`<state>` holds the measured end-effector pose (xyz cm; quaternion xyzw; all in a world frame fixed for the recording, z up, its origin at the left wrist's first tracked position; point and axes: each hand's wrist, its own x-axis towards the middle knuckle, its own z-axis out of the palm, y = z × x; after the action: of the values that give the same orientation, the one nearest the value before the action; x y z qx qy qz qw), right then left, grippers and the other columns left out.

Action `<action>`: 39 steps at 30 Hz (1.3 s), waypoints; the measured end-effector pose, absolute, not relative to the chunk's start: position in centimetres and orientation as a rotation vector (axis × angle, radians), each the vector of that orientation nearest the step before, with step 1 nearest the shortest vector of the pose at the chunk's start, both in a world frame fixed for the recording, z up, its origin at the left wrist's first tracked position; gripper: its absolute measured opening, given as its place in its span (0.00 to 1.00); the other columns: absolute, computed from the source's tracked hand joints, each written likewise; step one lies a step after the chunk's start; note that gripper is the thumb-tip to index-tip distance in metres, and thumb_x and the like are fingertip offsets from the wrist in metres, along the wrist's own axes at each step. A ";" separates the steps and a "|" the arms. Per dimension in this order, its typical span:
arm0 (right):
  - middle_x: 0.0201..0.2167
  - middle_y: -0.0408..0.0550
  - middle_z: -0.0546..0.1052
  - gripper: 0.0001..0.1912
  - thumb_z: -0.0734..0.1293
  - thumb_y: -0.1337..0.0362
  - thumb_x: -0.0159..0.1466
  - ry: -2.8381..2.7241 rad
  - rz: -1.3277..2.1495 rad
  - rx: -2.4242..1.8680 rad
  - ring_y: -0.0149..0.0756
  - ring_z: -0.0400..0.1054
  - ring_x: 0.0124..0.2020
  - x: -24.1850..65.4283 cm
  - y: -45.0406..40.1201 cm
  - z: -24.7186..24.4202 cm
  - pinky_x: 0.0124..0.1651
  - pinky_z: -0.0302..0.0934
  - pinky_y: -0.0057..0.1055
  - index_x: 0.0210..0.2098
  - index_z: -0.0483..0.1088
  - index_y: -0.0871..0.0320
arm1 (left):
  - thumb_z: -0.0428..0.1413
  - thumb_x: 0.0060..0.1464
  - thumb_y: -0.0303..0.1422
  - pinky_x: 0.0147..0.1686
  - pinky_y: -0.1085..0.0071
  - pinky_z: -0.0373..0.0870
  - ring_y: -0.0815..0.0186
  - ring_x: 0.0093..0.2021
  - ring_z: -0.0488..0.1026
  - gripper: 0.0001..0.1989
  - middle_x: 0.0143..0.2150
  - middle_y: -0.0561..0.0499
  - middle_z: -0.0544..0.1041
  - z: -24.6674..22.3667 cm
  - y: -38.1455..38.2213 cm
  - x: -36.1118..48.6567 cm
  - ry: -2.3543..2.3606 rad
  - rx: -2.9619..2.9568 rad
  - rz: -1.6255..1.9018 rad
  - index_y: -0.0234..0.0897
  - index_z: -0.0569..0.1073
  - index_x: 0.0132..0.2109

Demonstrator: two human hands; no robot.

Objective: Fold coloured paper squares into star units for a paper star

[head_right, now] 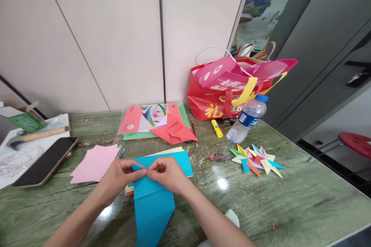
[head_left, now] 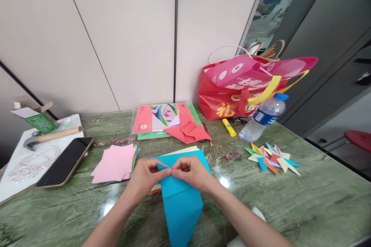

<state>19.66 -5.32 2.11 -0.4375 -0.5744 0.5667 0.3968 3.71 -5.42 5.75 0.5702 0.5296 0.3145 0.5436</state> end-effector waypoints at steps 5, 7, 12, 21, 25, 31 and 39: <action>0.16 0.38 0.67 0.04 0.64 0.69 0.49 -1.522 1.377 -1.117 0.24 0.57 0.19 19.7 -5.2 1.9 0.22 0.51 0.22 0.19 0.67 0.60 | 0.61 0.37 0.38 0.20 0.74 0.57 0.70 0.20 0.63 0.11 0.17 0.53 0.71 5.4 -5.5 4.1 1.254 1.352 0.805 0.33 0.76 0.23; 0.17 0.38 0.67 0.04 0.63 0.70 0.48 -1.534 1.364 -1.115 0.24 0.57 0.19 19.8 -5.1 1.9 0.22 0.51 0.21 0.18 0.67 0.60 | 0.61 0.36 0.38 0.20 0.75 0.57 0.70 0.20 0.62 0.10 0.17 0.54 0.70 5.6 -5.6 4.2 1.246 1.313 0.826 0.33 0.76 0.22; 0.16 0.38 0.66 0.04 0.62 0.71 0.47 -1.513 1.349 -1.174 0.24 0.55 0.18 20.4 -4.7 1.7 0.20 0.48 0.21 0.18 0.66 0.59 | 0.62 0.35 0.37 0.22 0.73 0.62 0.69 0.21 0.65 0.11 0.18 0.52 0.72 6.1 -5.1 3.3 1.302 1.215 0.900 0.32 0.75 0.23; 0.13 0.37 0.67 0.03 0.62 0.70 0.48 -1.412 1.454 -1.180 0.26 0.60 0.17 20.9 -4.3 1.5 0.22 0.56 0.24 0.19 0.64 0.59 | 0.64 0.35 0.35 0.23 0.74 0.64 0.70 0.22 0.67 0.10 0.21 0.53 0.74 5.9 -3.6 0.7 1.274 1.109 0.998 0.33 0.75 0.25; 0.18 0.39 0.69 0.08 0.64 0.61 0.52 -1.368 1.496 -1.111 0.26 0.62 0.20 20.8 -4.3 2.0 0.24 0.59 0.25 0.27 0.67 0.59 | 0.64 0.36 0.35 0.23 0.75 0.64 0.70 0.22 0.66 0.10 0.21 0.53 0.74 6.0 -3.6 0.7 1.273 1.135 1.006 0.33 0.75 0.24; 0.17 0.38 0.65 0.13 0.68 0.56 0.50 -1.504 1.509 -1.131 0.23 0.55 0.18 20.5 -5.0 2.2 0.19 0.49 0.21 0.26 0.68 0.61 | 0.63 0.36 0.36 0.25 0.72 0.66 0.68 0.23 0.68 0.10 0.21 0.52 0.75 5.9 -4.0 1.6 1.259 1.183 0.931 0.32 0.75 0.24; 0.15 0.37 0.62 0.11 0.68 0.58 0.50 -1.535 1.497 -1.160 0.22 0.52 0.17 20.7 -5.0 2.2 0.17 0.47 0.20 0.23 0.67 0.61 | 0.63 0.35 0.34 0.31 0.70 0.70 0.65 0.28 0.72 0.08 0.25 0.50 0.77 5.9 -2.8 -0.5 1.265 1.192 0.989 0.34 0.76 0.25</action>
<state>20.72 -5.00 2.18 -0.4469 -0.5910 0.5763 0.3447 -0.49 -2.83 5.88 0.5015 0.5323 0.4163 0.5403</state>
